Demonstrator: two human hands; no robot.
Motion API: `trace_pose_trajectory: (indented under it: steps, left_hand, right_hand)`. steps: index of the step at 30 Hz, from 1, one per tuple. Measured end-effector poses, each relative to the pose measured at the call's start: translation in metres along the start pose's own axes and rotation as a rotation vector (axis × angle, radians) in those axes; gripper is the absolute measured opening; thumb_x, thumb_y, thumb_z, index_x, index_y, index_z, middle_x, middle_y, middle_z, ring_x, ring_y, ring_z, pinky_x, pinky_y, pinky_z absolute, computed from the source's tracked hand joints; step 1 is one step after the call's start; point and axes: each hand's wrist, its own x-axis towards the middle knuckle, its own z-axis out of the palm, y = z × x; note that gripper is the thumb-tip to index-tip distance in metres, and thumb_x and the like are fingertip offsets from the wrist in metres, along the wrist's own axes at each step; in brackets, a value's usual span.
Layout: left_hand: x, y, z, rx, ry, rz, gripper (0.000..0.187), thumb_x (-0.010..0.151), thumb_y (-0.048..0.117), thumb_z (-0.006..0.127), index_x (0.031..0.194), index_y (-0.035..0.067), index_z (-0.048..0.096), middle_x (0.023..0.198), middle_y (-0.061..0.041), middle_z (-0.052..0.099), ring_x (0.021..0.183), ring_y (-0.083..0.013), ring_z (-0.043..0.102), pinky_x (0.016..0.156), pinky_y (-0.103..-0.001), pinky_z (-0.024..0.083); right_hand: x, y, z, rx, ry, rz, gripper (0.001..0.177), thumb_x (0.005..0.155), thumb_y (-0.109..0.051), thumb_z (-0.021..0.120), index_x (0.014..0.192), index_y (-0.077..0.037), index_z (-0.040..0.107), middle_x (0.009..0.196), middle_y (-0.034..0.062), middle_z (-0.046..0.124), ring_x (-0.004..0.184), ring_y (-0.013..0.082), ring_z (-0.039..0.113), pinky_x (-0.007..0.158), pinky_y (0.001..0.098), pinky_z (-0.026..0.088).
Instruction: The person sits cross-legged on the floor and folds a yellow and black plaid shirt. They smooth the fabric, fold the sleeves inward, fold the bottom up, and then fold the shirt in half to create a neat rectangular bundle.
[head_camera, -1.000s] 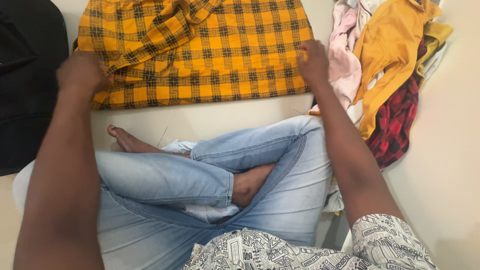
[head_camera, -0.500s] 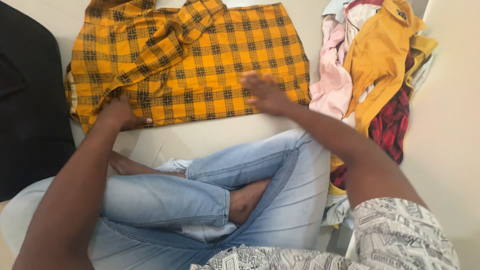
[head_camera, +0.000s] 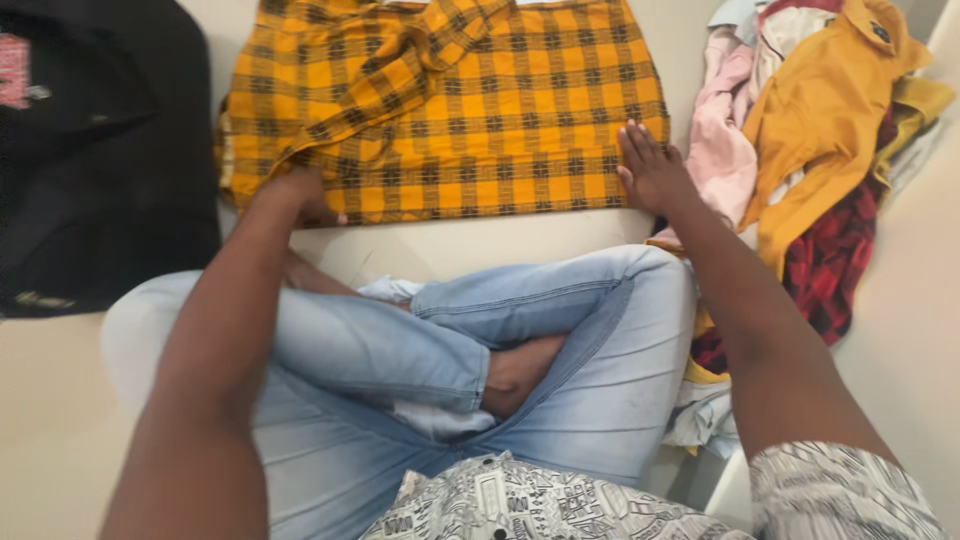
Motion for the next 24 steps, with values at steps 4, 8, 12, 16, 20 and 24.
trace_pose_trajectory:
  steps: [4,8,12,16,20,24]
  left_hand:
    - [0.004,-0.046,-0.031,-0.106,0.192,0.039,0.046,0.089,0.033,0.078,0.121,0.001,0.073,0.126,-0.025,0.068,0.116,-0.0408,0.065,0.096,-0.048,0.052]
    - [0.011,-0.078,-0.031,-0.288,0.212,-0.009,0.030,0.091,0.027,0.078,0.109,0.002,0.079,0.111,-0.021,0.078,0.104,-0.0390,0.074,0.086,-0.050,0.059]
    - [0.004,-0.043,-0.017,-0.275,-0.120,-0.092,0.035,0.091,0.036,0.077,0.103,0.003,0.080,0.108,-0.016,0.082,0.102,-0.0359,0.076,0.083,-0.049,0.059]
    - [-0.014,-0.021,-0.012,-0.044,-0.162,-0.162,0.036,0.092,0.038,0.077,0.107,0.005,0.079,0.111,-0.016,0.080,0.104,-0.0351,0.075,0.085,-0.049,0.059]
    - [-0.024,-0.025,-0.011,0.080,-0.123,-0.191,0.037,0.092,0.039,0.077,0.111,0.007,0.078,0.114,-0.015,0.078,0.107,-0.0343,0.075,0.086,-0.049,0.058]
    - [-0.026,-0.035,-0.019,0.138,0.036,-0.217,0.039,0.093,0.041,0.076,0.115,0.009,0.078,0.117,-0.015,0.077,0.109,-0.0336,0.074,0.087,-0.048,0.057]
  right_hand:
    - [0.035,-0.031,-0.036,-0.160,-0.333,0.229,0.050,0.097,-0.042,0.052,0.138,-0.014,0.059,0.163,0.0079,0.039,0.148,0.0270,0.041,0.113,0.0615,0.034]
    - [0.051,-0.080,-0.040,0.208,-0.410,0.334,0.043,0.102,-0.041,0.050,0.127,-0.010,0.066,0.131,0.0212,0.067,0.120,0.0421,0.063,0.102,0.0550,0.048]
    - [0.056,-0.111,0.006,0.170,-0.512,-0.092,0.032,0.093,-0.034,0.058,0.103,-0.010,0.076,0.116,0.0202,0.073,0.107,0.0392,0.068,0.093,0.0507,0.054]
    - [0.056,-0.119,0.028,0.386,-0.574,0.145,0.037,0.093,-0.044,0.061,0.096,-0.010,0.076,0.103,0.0199,0.075,0.098,0.0387,0.069,0.088,0.0486,0.053]
    - [0.062,-0.112,0.027,0.421,-0.742,0.286,0.049,0.096,-0.050,0.061,0.089,-0.003,0.075,0.091,0.0219,0.075,0.089,0.0394,0.069,0.081,0.0513,0.053]
    - [0.069,-0.118,0.021,0.467,-0.754,0.284,0.042,0.091,-0.049,0.065,0.090,-0.007,0.071,0.089,0.0161,0.074,0.085,0.0336,0.070,0.079,0.0482,0.055]
